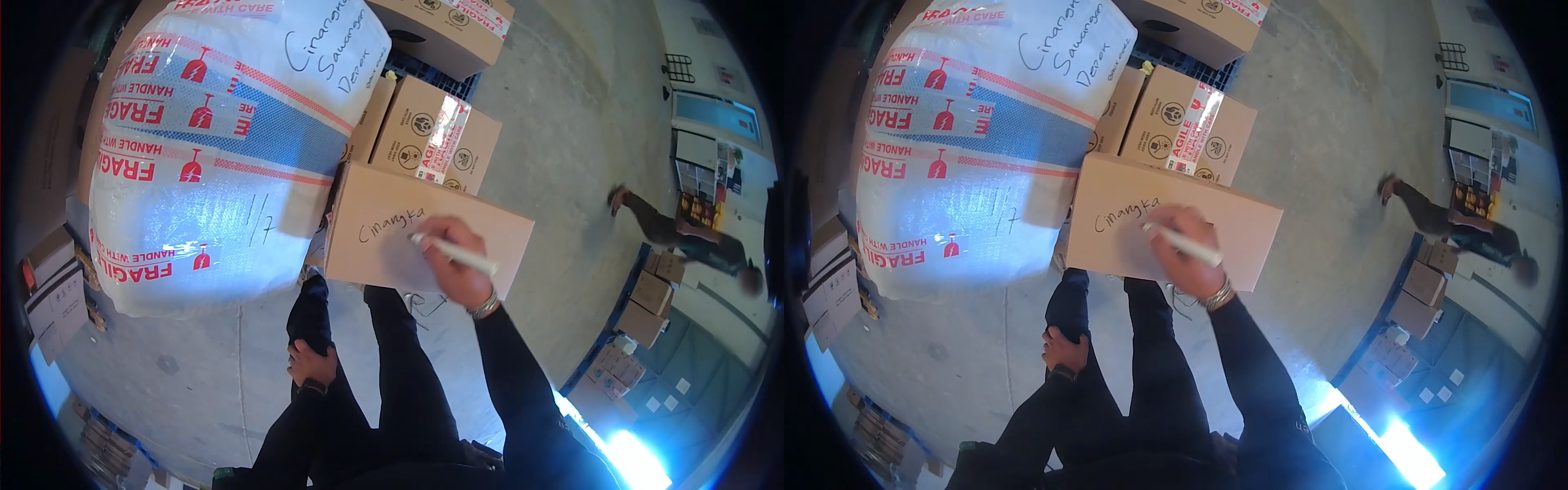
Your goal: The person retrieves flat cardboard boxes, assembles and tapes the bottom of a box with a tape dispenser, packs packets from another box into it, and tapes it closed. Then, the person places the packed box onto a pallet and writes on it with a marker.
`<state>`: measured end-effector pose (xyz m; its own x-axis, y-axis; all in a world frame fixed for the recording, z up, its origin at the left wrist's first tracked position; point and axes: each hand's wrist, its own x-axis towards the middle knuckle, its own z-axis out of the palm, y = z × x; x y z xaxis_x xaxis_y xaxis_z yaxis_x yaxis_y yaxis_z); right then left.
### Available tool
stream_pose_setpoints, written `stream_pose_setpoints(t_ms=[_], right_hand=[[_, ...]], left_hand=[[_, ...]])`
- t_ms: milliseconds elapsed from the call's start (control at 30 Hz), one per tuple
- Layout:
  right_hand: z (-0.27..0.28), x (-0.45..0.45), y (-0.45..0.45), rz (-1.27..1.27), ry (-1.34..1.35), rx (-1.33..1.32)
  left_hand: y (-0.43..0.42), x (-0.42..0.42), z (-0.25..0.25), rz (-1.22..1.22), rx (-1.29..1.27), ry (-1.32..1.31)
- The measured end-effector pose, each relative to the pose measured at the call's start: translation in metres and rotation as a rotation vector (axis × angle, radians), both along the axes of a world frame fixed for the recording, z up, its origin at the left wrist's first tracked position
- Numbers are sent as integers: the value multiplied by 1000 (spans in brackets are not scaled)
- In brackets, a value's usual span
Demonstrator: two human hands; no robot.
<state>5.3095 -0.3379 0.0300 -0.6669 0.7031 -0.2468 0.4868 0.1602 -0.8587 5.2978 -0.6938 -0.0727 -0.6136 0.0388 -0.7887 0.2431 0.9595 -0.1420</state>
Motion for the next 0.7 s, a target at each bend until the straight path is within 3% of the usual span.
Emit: stream_pose_setpoints(t_ms=[100, 433, 633, 700], right_hand=[[-3, -3, -26, 220, 102, 152], [-16, -15, -35, 139, -6, 260], [-18, -13, -32, 169, -44, 177], [-15, -13, -29, 284, -19, 272]], left_hand=[[1, 0, 1, 5, -9, 1], [-1, 0, -1, 7, -10, -11], [-1, -3, 1, 26, -6, -17], [-1, -3, 1, 18, -1, -8]])
